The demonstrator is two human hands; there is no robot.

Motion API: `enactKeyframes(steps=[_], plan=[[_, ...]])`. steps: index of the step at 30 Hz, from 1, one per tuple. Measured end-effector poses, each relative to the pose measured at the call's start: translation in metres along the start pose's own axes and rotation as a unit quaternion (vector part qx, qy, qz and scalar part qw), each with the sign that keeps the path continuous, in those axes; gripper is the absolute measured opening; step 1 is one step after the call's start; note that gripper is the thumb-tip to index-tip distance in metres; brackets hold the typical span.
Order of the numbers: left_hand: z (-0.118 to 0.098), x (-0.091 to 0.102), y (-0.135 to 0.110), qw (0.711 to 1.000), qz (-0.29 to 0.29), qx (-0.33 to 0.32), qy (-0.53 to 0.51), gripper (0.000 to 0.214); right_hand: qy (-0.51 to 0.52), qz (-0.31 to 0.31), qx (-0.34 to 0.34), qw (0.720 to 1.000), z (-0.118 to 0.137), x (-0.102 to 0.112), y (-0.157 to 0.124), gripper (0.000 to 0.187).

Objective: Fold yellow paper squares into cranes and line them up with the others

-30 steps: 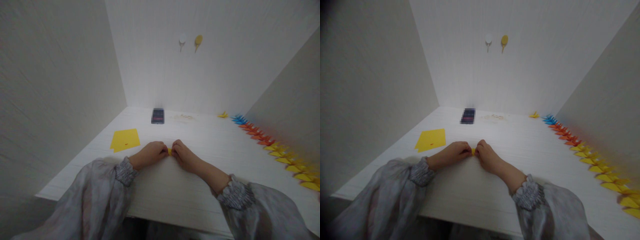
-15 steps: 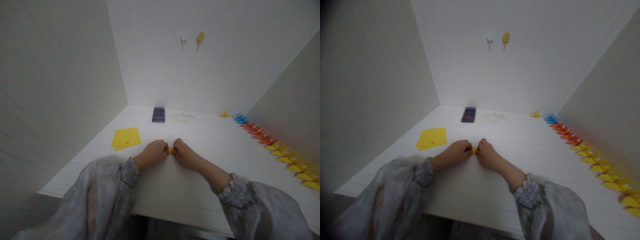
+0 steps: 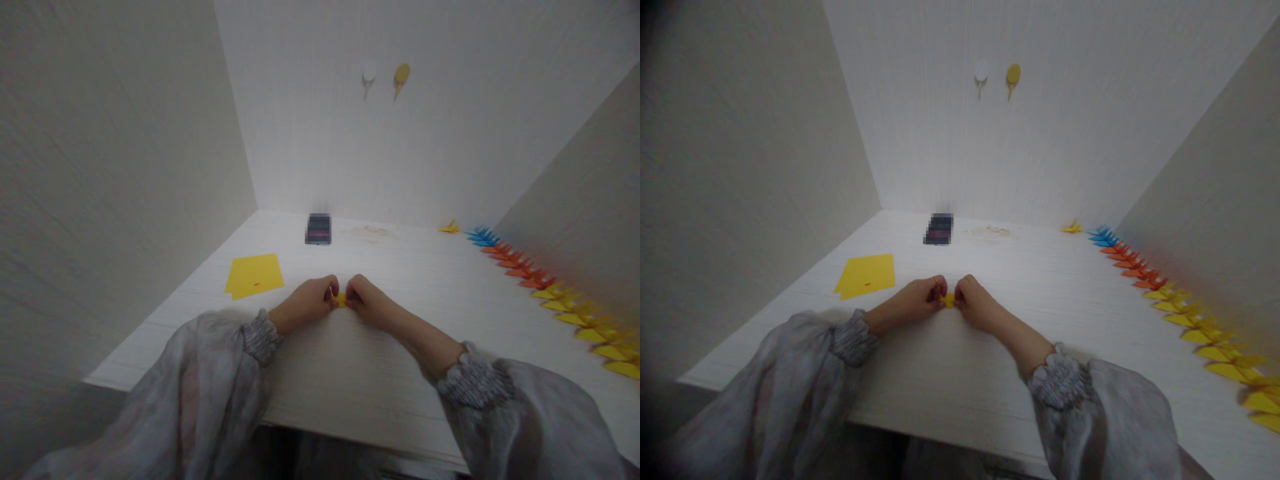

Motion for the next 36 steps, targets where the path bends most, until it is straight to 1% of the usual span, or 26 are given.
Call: enactKeyframes(steps=[6, 10, 12, 14, 17, 19, 22, 26, 32, 36], plan=[[0.003, 0.002, 0.003, 0.999, -0.008, 0.043, -0.029, 0.012, 0.035, 0.003, -0.001, 0.999, -0.005, 0.002, 0.002, 0.018], [0.005, 0.002, 0.004, 0.999, -0.005, 0.044, -0.031, 0.012, 0.074, 0.042, -0.036, 0.996, -0.01, 0.006, 0.003, 0.02], [0.007, 0.001, 0.005, 0.999, -0.003, 0.042, -0.034, 0.013, 0.09, 0.064, -0.06, 0.992, -0.008, 0.008, 0.003, 0.013], [0.009, 0.001, 0.006, 0.999, -0.003, 0.04, -0.037, 0.014, 0.09, 0.068, -0.08, 0.99, -0.003, 0.007, 0.003, 0.001], [0.011, 0.001, 0.007, 0.999, -0.009, 0.033, -0.036, 0.015, 0.051, 0.017, -0.096, 0.994, 0.006, 0.006, 0.004, 0.017], [0.011, 0.0, 0.008, 0.999, -0.01, 0.029, -0.036, 0.015, 0.031, 0.003, -0.101, 0.994, 0.011, 0.004, 0.004, 0.017], [0.011, 0.0, 0.008, 0.999, -0.01, 0.025, -0.038, 0.015, 0.023, 0.016, -0.107, 0.994, 0.012, 0.003, 0.006, 0.015], [0.011, 0.001, 0.008, 0.998, -0.01, 0.03, -0.045, 0.015, 0.029, 0.03, -0.102, 0.994, 0.007, 0.006, 0.008, 0.017], [0.01, 0.002, 0.008, 0.998, 0.004, 0.033, -0.055, 0.014, 0.046, 0.056, -0.093, 0.993, 0.0, 0.011, 0.007, 0.022], [0.012, 0.002, 0.008, 0.997, 0.004, 0.036, -0.063, 0.014, 0.055, 0.057, -0.092, 0.993, -0.005, 0.009, 0.008, 0.029]])
Point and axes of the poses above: each hand's wrist, its own y-axis towards the middle knuckle, its own x-axis out of the back of the hand, z = x × y, the point moved 2 cm from there along y, towards the middle knuckle, and after that the axes turned 8 degrees about -x, right-handed, at the moved point
